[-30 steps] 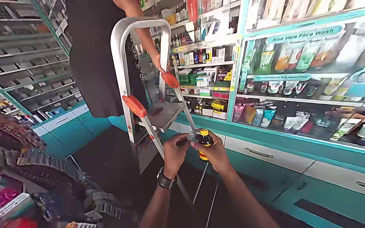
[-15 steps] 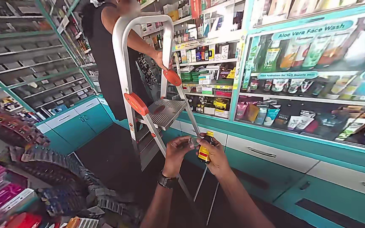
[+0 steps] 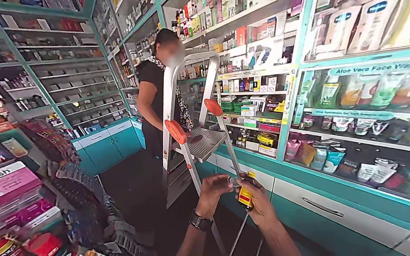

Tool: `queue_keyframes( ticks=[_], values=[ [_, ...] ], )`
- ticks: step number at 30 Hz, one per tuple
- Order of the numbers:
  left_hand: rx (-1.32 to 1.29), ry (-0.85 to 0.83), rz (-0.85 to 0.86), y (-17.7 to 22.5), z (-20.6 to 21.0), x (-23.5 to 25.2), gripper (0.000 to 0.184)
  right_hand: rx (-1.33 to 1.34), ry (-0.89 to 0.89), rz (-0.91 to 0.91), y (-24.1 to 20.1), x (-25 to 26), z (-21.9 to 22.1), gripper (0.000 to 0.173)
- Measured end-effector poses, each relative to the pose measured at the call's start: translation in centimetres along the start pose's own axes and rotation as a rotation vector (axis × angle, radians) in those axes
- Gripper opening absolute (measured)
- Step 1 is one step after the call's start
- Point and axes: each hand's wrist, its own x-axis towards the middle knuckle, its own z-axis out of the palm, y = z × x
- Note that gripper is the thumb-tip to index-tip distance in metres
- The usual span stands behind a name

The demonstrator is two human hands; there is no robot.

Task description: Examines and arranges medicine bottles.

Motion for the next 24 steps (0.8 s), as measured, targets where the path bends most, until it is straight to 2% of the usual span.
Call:
queue_keyframes(
  ticks=[24],
  values=[
    [-0.126,-0.047,-0.042,-1.2,-2.6,-1.3,0.033,-0.012,0.020,0.049,2.1,-1.3,0.0,0.028]
  ],
)
